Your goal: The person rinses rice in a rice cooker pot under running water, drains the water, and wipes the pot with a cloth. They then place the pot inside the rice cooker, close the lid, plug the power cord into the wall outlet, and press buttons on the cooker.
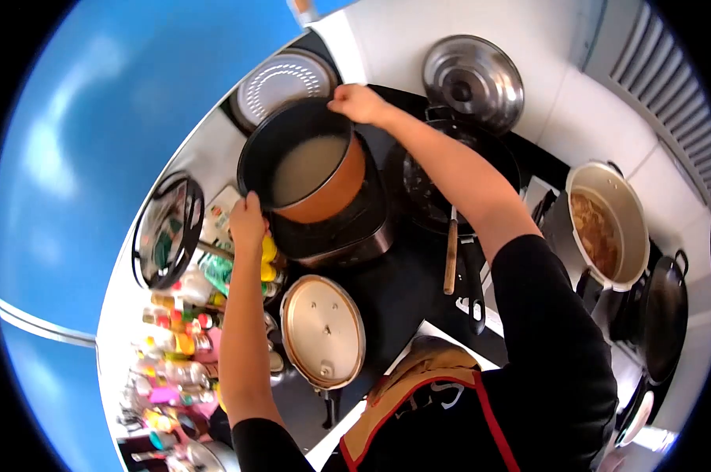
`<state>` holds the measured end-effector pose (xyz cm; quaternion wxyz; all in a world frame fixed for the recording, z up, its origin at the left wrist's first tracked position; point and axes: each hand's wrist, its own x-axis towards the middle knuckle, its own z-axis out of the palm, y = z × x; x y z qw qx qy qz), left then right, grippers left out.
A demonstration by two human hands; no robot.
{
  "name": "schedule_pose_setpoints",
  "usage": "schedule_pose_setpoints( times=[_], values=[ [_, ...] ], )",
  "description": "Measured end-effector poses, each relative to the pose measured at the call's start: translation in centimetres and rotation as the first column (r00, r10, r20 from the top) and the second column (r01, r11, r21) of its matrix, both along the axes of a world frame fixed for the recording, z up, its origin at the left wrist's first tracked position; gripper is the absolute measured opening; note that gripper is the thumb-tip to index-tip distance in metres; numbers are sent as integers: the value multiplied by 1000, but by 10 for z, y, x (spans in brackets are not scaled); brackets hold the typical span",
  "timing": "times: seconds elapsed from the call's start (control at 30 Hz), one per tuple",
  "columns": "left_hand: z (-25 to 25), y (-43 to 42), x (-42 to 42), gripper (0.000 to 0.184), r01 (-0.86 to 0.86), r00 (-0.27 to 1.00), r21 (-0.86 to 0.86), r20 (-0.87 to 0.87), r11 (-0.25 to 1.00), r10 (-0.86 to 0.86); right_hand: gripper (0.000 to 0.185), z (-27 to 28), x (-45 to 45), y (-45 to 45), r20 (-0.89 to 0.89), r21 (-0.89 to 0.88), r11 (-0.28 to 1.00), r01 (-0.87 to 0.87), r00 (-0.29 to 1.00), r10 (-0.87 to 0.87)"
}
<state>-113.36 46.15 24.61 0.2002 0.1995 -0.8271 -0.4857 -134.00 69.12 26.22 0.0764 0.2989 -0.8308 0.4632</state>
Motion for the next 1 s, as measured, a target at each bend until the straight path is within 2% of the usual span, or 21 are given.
schedule_pose_setpoints(
  times=[0.07,0.2,0.33,0.4,0.47,0.5,0.53,0.57,0.6,0.67,0.7,0.73,0.77,0.8,0.87,0.93,0.97,1.0],
  values=[
    [-16,-4,-1,37,34,999,61,15,998,-35,27,-16,-2,-2,36,34,999,32,999,-33],
    [-38,-5,2,38,36,994,11,99,999,-37,29,-47,-3,-8,15,63,997,55,998,-56],
    [-49,-5,2,38,14,985,-1,172,1000,-13,28,-61,-3,-7,35,180,980,89,995,-97],
    [-57,-9,2,41,66,955,-92,294,994,-37,28,-63,1,-6,54,207,974,97,992,-110],
    [-66,-13,0,43,99,934,-130,353,987,-48,27,-64,2,-4,30,371,925,83,994,-102],
    [-71,-15,0,45,127,912,-162,406,979,-51,27,-67,4,-3,38,367,926,90,993,-111],
    [-74,-18,-1,45,136,910,-166,411,977,-57,27,-70,4,-2,-18,418,904,85,996,-85],
    [-77,-20,-1,47,179,911,-250,408,952,-64,27,-72,3,-1,-74,470,879,82,996,-54],
    [-81,-22,-2,48,218,911,-330,406,919,-70,27,-74,2,1,-70,470,879,83,996,-57],
    [-71,-12,-2,47,209,896,-329,441,921,-46,29,-68,-1,8,-35,494,868,53,999,-41],
    [-66,-6,1,47,195,880,-327,474,925,-18,30,-59,-7,13,-23,447,893,47,999,-41],
    [-65,-1,8,47,191,879,-328,476,925,-12,30,-46,-14,18,-72,476,872,114,993,-90],
    [-66,6,15,43,137,950,-515,311,846,35,28,-26,-12,24,-73,414,881,229,973,-218],
    [-66,15,24,40,50,990,-674,129,737,51,28,-11,-19,27,-26,278,910,308,949,-314],
    [-54,43,52,42,55,994,-595,106,802,10,48,8,-38,30,-44,23,929,370,929,-368],
    [-68,48,71,53,47,957,-778,-145,627,-251,79,16,-65,20,-153,-155,957,246,951,-269],
    [-67,54,78,62,71,963,-815,-94,576,-251,83,24,-75,12,-143,-233,959,159,970,-196],
    [-73,51,79,62,68,965,-814,-92,578,-244,87,28,-82,3,-139,-309,948,72,983,-120]
  ],
)
